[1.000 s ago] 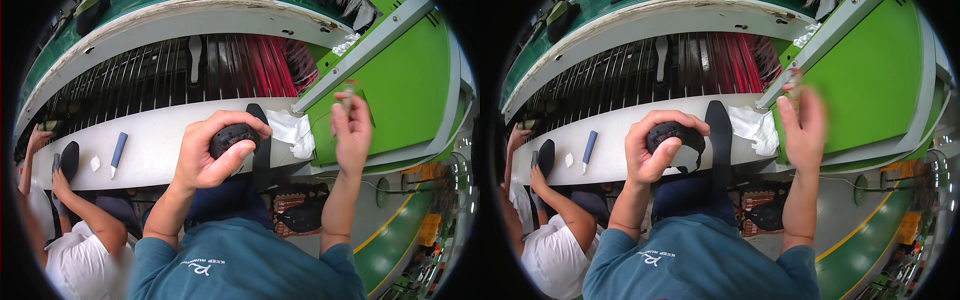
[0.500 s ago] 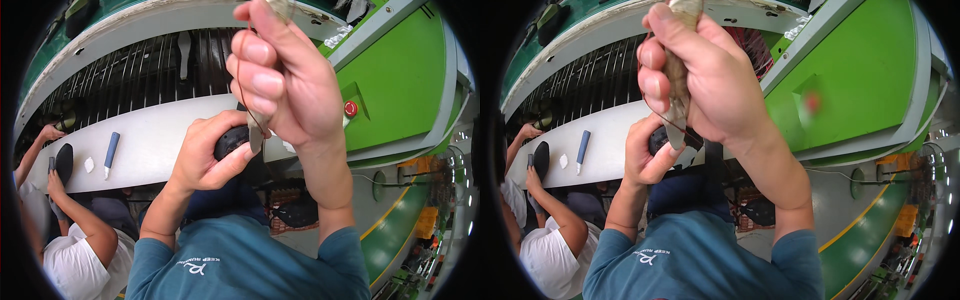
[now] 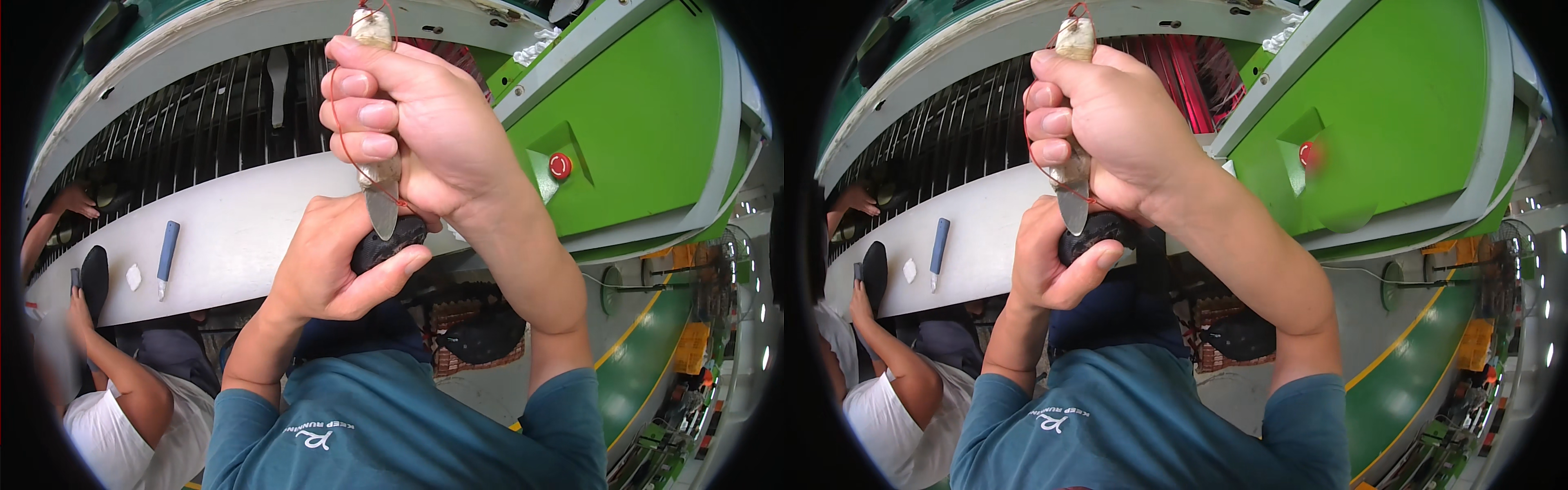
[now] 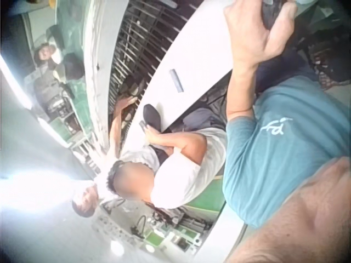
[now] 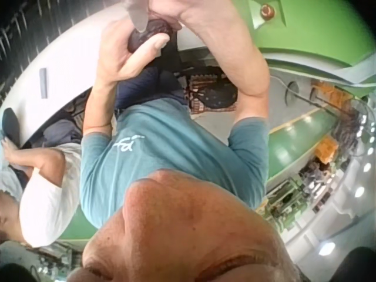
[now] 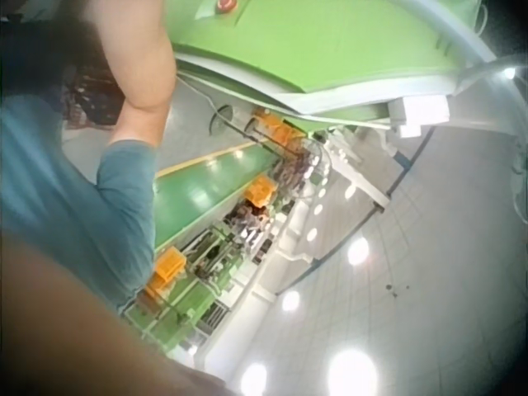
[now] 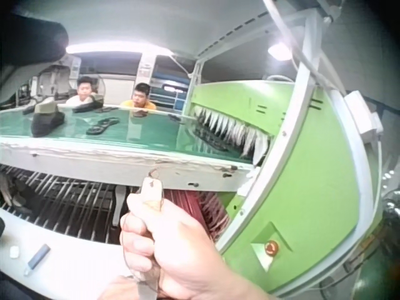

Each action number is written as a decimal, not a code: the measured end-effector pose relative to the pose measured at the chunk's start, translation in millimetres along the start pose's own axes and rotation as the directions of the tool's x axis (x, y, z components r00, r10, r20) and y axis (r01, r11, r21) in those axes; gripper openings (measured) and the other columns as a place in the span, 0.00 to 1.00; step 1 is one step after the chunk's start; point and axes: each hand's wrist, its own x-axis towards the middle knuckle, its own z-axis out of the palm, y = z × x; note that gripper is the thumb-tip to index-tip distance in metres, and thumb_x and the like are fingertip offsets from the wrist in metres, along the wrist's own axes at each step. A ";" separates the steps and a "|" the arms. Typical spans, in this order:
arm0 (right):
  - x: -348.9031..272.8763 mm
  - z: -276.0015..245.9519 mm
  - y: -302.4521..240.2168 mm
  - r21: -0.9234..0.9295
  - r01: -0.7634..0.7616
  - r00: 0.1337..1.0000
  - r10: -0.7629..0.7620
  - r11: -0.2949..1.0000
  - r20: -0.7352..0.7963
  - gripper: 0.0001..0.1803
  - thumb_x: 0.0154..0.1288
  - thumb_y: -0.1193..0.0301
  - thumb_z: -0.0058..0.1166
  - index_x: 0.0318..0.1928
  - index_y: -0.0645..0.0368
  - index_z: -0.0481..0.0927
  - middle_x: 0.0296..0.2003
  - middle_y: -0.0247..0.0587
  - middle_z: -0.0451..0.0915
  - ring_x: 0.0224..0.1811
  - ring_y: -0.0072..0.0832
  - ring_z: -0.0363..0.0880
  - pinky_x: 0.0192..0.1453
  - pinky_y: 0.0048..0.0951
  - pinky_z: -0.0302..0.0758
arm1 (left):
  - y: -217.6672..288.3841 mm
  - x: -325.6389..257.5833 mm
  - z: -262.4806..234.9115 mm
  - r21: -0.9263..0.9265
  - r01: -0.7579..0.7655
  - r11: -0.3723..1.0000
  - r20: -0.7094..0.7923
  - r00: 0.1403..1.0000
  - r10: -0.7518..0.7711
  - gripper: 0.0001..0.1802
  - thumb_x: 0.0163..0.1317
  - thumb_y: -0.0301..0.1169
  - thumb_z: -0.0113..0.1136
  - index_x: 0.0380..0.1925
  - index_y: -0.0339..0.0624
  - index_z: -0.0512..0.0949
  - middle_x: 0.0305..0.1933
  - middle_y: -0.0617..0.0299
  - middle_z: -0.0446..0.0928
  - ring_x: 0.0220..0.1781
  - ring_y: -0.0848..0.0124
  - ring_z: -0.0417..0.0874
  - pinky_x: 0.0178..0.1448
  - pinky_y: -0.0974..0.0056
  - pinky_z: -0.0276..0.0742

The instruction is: The person assembles sandals by attaching black soles to green uppers on a factory assembly line. They use a wooden stick to apply adhesive to the sole and press the parts together, then place the finished product on a conveyor belt.

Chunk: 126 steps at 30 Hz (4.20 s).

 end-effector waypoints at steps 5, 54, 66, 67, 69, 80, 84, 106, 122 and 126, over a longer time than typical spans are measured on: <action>-2.4 3.3 0.9 -0.060 -0.025 0.999 0.022 0.998 -0.036 0.14 0.85 0.67 0.53 0.36 0.52 0.70 0.24 0.24 0.68 0.20 0.11 0.59 0.21 0.17 0.60 | -2.7 -2.3 3.2 -0.038 -0.017 0.999 -0.008 1.000 0.016 0.15 0.61 0.30 0.74 0.45 0.37 0.85 0.40 0.55 0.89 0.35 0.56 0.91 0.43 0.60 0.84; -6.8 -1.8 9.9 -0.196 0.242 0.965 -0.215 0.950 0.148 0.21 0.84 0.49 0.45 0.44 0.54 0.70 0.24 0.28 0.66 0.19 0.16 0.59 0.20 0.23 0.59 | -17.7 2.1 -5.3 0.041 -0.027 0.999 -0.011 1.000 0.027 0.15 0.64 0.33 0.68 0.45 0.33 0.80 0.32 0.48 0.82 0.30 0.45 0.83 0.36 0.52 0.77; -9.4 -5.1 10.1 -0.269 0.288 0.943 -0.223 0.919 0.248 0.26 0.85 0.42 0.38 0.41 0.52 0.70 0.23 0.28 0.65 0.18 0.19 0.57 0.19 0.26 0.60 | -14.7 1.9 1.7 0.017 -0.020 1.000 0.096 0.995 0.018 0.17 0.66 0.27 0.64 0.54 0.31 0.84 0.53 0.50 0.86 0.57 0.52 0.86 0.65 0.53 0.77; -9.1 -6.2 11.6 -0.265 0.300 0.937 -0.231 0.917 0.260 0.26 0.85 0.42 0.37 0.41 0.52 0.70 0.23 0.28 0.65 0.18 0.19 0.57 0.19 0.26 0.60 | -13.9 2.8 2.7 -0.003 -0.012 1.000 0.084 0.996 0.012 0.18 0.68 0.26 0.63 0.56 0.30 0.84 0.55 0.51 0.86 0.59 0.54 0.86 0.68 0.54 0.77; -11.2 -8.2 14.1 -0.251 0.332 0.923 -0.259 0.909 0.283 0.27 0.85 0.41 0.36 0.41 0.51 0.70 0.23 0.28 0.65 0.17 0.20 0.56 0.19 0.27 0.60 | -15.5 1.4 2.4 -0.063 0.042 0.997 0.052 0.998 -0.039 0.19 0.68 0.28 0.63 0.56 0.29 0.83 0.54 0.50 0.86 0.57 0.54 0.86 0.66 0.55 0.77; -20.3 -34.7 -5.3 -0.065 0.631 0.707 -0.538 0.773 0.460 0.33 0.85 0.35 0.29 0.38 0.50 0.70 0.22 0.29 0.64 0.16 0.23 0.54 0.18 0.30 0.60 | -19.9 9.2 -4.9 -0.092 0.142 0.986 -0.020 0.989 -0.144 0.16 0.73 0.32 0.62 0.54 0.33 0.80 0.41 0.52 0.84 0.42 0.61 0.85 0.51 0.61 0.79; -51.7 -36.5 -31.8 0.018 0.737 0.542 -0.606 0.676 0.583 0.35 0.85 0.33 0.26 0.37 0.49 0.70 0.21 0.29 0.63 0.16 0.24 0.54 0.18 0.30 0.60 | -21.8 13.3 -5.6 -0.154 0.119 0.981 0.022 0.993 -0.117 0.16 0.72 0.30 0.61 0.55 0.32 0.80 0.45 0.51 0.86 0.47 0.59 0.87 0.57 0.60 0.80; -12.0 -43.1 -22.1 0.002 0.675 0.491 -0.451 0.737 0.745 0.37 0.82 0.28 0.29 0.38 0.50 0.67 0.26 0.31 0.67 0.21 0.26 0.60 0.25 0.32 0.63 | -31.0 10.2 -8.0 -0.069 0.137 0.988 -0.016 0.990 -0.138 0.19 0.67 0.27 0.63 0.57 0.34 0.80 0.43 0.52 0.83 0.39 0.61 0.85 0.47 0.61 0.81; -11.2 -25.1 -8.9 -0.137 0.656 0.638 -0.448 0.742 0.627 0.47 0.72 0.20 0.32 0.24 0.54 0.61 0.18 0.34 0.64 0.16 0.27 0.53 0.20 0.33 0.53 | -47.0 14.8 -7.7 -0.037 -0.004 0.999 -0.050 0.999 0.003 0.17 0.67 0.25 0.63 0.55 0.33 0.77 0.35 0.53 0.80 0.32 0.59 0.82 0.41 0.60 0.78; -6.9 -22.3 -11.2 -0.129 0.600 0.689 -0.428 0.790 0.585 0.48 0.72 0.20 0.32 0.22 0.55 0.59 0.17 0.35 0.63 0.16 0.27 0.52 0.19 0.33 0.53 | -47.5 17.2 -11.6 -0.079 0.010 0.997 -0.038 0.999 -0.013 0.17 0.69 0.29 0.61 0.55 0.32 0.77 0.35 0.51 0.79 0.32 0.56 0.81 0.42 0.59 0.77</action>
